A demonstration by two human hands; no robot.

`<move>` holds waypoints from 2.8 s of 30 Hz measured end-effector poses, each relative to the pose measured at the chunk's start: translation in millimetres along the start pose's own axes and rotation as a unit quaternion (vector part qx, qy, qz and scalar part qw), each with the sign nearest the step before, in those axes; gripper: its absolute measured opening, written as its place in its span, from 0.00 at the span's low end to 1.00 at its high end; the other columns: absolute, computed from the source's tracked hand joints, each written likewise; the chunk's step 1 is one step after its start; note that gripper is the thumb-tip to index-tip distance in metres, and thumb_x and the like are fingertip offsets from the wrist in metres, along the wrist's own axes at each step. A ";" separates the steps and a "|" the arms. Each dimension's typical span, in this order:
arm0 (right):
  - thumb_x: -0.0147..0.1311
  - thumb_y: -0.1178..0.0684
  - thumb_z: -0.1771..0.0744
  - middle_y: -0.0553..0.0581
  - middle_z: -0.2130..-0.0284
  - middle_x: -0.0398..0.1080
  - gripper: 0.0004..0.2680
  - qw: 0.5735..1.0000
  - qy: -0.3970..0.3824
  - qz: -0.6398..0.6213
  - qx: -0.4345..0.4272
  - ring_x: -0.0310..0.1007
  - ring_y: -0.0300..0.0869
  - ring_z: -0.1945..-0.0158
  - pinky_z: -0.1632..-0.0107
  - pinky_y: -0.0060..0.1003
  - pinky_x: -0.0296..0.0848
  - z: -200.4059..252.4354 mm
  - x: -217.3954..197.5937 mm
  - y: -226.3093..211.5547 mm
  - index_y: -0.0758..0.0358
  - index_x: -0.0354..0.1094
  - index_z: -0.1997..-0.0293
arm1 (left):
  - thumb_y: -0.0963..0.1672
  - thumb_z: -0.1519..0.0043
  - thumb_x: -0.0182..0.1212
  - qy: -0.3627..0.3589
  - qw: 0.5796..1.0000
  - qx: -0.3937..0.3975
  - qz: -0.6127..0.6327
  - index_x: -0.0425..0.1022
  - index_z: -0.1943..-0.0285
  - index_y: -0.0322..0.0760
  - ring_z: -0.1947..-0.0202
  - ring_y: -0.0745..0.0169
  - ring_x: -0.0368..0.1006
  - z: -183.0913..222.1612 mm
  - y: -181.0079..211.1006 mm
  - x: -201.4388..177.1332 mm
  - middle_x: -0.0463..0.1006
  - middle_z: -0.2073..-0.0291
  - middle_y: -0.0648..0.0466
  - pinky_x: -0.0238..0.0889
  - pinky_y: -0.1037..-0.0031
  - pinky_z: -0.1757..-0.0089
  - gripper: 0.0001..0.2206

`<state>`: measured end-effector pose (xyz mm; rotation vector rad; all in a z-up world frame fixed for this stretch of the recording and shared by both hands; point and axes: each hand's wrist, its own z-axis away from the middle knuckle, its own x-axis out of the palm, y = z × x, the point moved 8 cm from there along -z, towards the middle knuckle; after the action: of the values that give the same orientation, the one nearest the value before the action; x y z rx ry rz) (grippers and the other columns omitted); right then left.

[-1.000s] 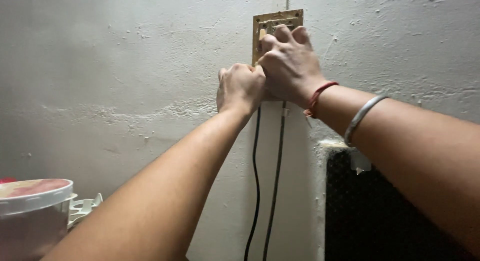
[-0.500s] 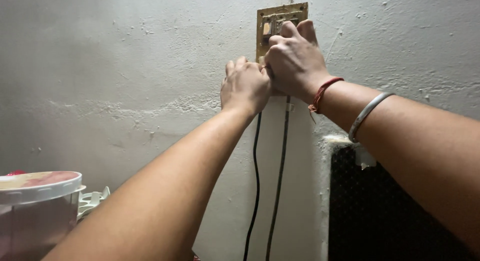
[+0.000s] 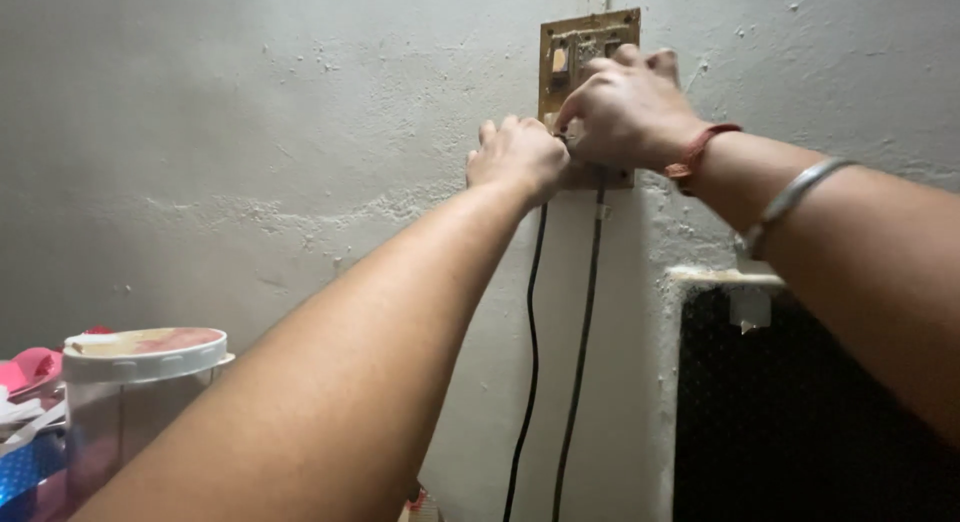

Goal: Plug in an electric hand mixer and use it to whip cream in a bowl.

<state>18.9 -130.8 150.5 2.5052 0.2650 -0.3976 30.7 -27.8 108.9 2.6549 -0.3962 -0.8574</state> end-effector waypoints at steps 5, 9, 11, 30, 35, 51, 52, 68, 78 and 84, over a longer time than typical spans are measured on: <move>0.47 0.49 0.30 0.55 0.45 0.72 0.13 0.996 0.082 -0.039 0.017 0.65 0.45 0.44 0.43 0.47 0.59 -4.4 29.2 75.0 0.50 0.73 0.39 | 0.48 0.36 0.46 -0.020 0.998 0.021 -0.060 0.73 0.36 0.41 0.29 0.53 0.56 -8.4 5.3 1.0 0.66 0.32 0.54 0.55 0.56 0.37 0.21; 0.41 0.51 0.30 0.56 0.37 0.68 0.15 0.989 0.112 -0.011 -0.100 0.61 0.45 0.35 0.39 0.50 0.58 1.1 22.4 73.6 0.55 0.71 0.39 | 0.53 0.31 0.37 0.026 0.987 0.119 -0.101 0.59 0.26 0.43 0.28 0.54 0.52 -33.2 30.0 7.5 0.59 0.28 0.52 0.50 0.55 0.35 0.26; 0.39 0.47 0.26 0.53 0.34 0.65 0.15 0.989 0.091 0.041 -0.109 0.60 0.44 0.30 0.32 0.46 0.62 4.5 18.9 69.9 0.55 0.69 0.35 | 0.57 0.31 0.30 0.015 0.985 0.146 -0.089 0.45 0.21 0.49 0.24 0.53 0.41 -44.7 40.3 14.0 0.50 0.24 0.57 0.41 0.58 0.32 0.30; 0.39 0.65 0.37 0.54 0.33 0.63 0.26 0.991 0.090 0.072 -0.070 0.56 0.46 0.30 0.34 0.49 0.59 0.7 13.3 87.2 0.54 0.62 0.29 | 0.52 0.31 0.33 0.261 0.965 0.016 -0.030 0.54 0.23 0.41 0.22 0.54 0.42 -32.5 -17.4 -61.2 0.53 0.23 0.55 0.37 0.61 0.29 0.27; 0.43 0.62 0.39 0.55 0.36 0.66 0.25 0.972 0.165 0.132 -0.106 0.58 0.46 0.33 0.37 0.49 0.59 7.3 0.4 86.1 0.55 0.66 0.33 | 0.51 0.33 0.36 0.286 0.957 0.011 -0.051 0.55 0.24 0.42 0.24 0.54 0.42 -35.5 -15.2 -68.0 0.55 0.25 0.53 0.37 0.59 0.32 0.27; 0.48 0.59 0.33 0.47 0.41 0.70 0.20 0.942 0.210 0.229 -0.127 0.64 0.36 0.36 0.35 0.39 0.62 36.7 -34.0 91.1 0.51 0.70 0.33 | 0.53 0.33 0.38 0.323 0.943 0.033 -0.067 0.57 0.25 0.42 0.24 0.56 0.43 -20.1 4.4 -72.8 0.55 0.25 0.54 0.36 0.59 0.31 0.27; 0.48 0.58 0.33 0.47 0.40 0.70 0.19 0.941 0.212 0.228 -0.132 0.64 0.37 0.36 0.35 0.39 0.62 37.7 -35.2 89.1 0.51 0.70 0.33 | 0.53 0.32 0.38 0.311 0.947 0.036 -0.068 0.57 0.25 0.42 0.24 0.55 0.43 -21.4 4.2 -69.8 0.55 0.25 0.53 0.38 0.59 0.31 0.27; 0.52 0.55 0.37 0.56 0.45 0.72 0.16 0.952 0.153 0.217 -0.151 0.70 0.44 0.41 0.38 0.44 0.67 46.4 -10.9 62.0 0.53 0.73 0.44 | 0.64 0.37 0.26 -0.038 0.996 0.063 -0.042 0.36 0.19 0.52 0.22 0.57 0.33 -44.2 8.4 19.5 0.45 0.22 0.60 0.38 0.50 0.32 0.38; 0.51 0.54 0.36 0.55 0.46 0.72 0.14 0.960 0.143 0.194 -0.144 0.70 0.43 0.40 0.37 0.45 0.67 50.7 -4.2 62.4 0.55 0.73 0.45 | 0.61 0.34 0.20 -0.006 0.990 0.073 -0.119 0.36 0.19 0.57 0.21 0.56 0.31 -44.9 6.9 11.2 0.38 0.21 0.61 0.39 0.54 0.32 0.33; 0.55 0.45 0.32 0.56 0.49 0.74 0.11 0.965 0.174 0.072 -0.185 0.69 0.46 0.44 0.43 0.43 0.67 33.9 -26.4 2.7 0.51 0.74 0.46 | 0.56 0.32 0.21 0.059 0.993 0.045 0.096 0.44 0.20 0.57 0.23 0.51 0.39 -83.9 -14.9 9.2 0.46 0.22 0.62 0.34 0.52 0.31 0.29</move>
<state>-12.6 -155.2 134.2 2.1907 0.2629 0.1450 90.9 0.6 162.8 2.6780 -0.6606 -0.6347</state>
